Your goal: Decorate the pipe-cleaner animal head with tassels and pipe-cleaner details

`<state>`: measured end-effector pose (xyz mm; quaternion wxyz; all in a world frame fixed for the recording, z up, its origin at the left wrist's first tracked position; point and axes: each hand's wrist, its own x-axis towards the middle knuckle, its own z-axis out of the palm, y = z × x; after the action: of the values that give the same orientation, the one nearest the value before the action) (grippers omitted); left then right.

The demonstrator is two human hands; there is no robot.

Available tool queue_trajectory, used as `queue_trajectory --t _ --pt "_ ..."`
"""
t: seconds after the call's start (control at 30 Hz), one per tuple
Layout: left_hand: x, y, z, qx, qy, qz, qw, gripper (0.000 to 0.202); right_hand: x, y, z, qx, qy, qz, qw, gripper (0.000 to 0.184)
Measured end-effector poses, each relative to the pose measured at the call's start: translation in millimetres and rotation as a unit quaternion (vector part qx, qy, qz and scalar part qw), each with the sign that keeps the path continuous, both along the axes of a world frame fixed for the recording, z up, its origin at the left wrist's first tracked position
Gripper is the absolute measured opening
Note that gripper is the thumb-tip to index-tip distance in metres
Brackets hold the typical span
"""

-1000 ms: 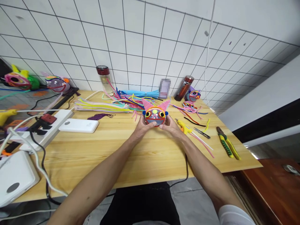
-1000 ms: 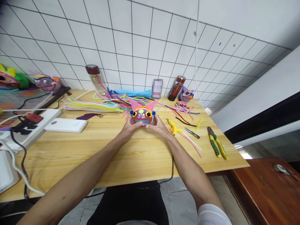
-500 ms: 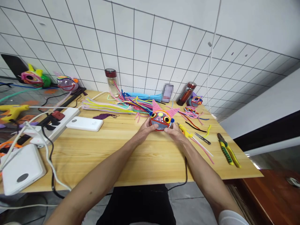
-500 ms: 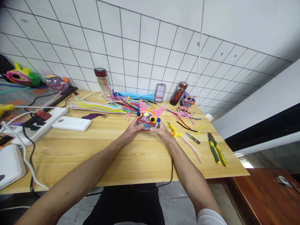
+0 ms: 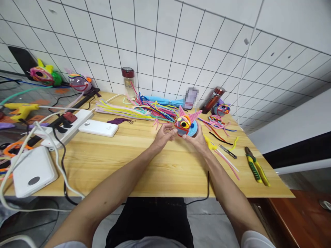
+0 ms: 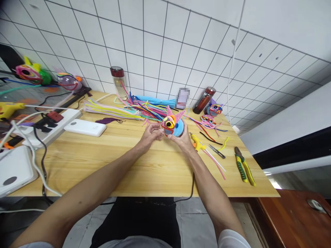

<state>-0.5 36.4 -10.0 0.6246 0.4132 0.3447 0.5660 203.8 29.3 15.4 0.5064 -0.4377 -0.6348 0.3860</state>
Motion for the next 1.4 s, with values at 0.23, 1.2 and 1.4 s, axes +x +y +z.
queue_trajectory --t 0.23,1.2,1.4 --pt "-2.1 0.2 2.6 -0.009 -0.018 -0.020 1.000 0.058 -1.8 -6.4 8.7 -0.014 -0.003 0.007 1.000 0.118" --pt "-18.9 12.9 6.2 0.005 0.096 0.144 0.985 0.017 -5.2 -14.7 2.7 0.170 -0.377 -0.074 0.907 0.099" --pt "-19.9 13.1 5.9 0.002 0.093 0.162 0.982 0.014 -4.8 -13.3 -1.6 0.134 -0.331 -0.110 0.927 0.102"
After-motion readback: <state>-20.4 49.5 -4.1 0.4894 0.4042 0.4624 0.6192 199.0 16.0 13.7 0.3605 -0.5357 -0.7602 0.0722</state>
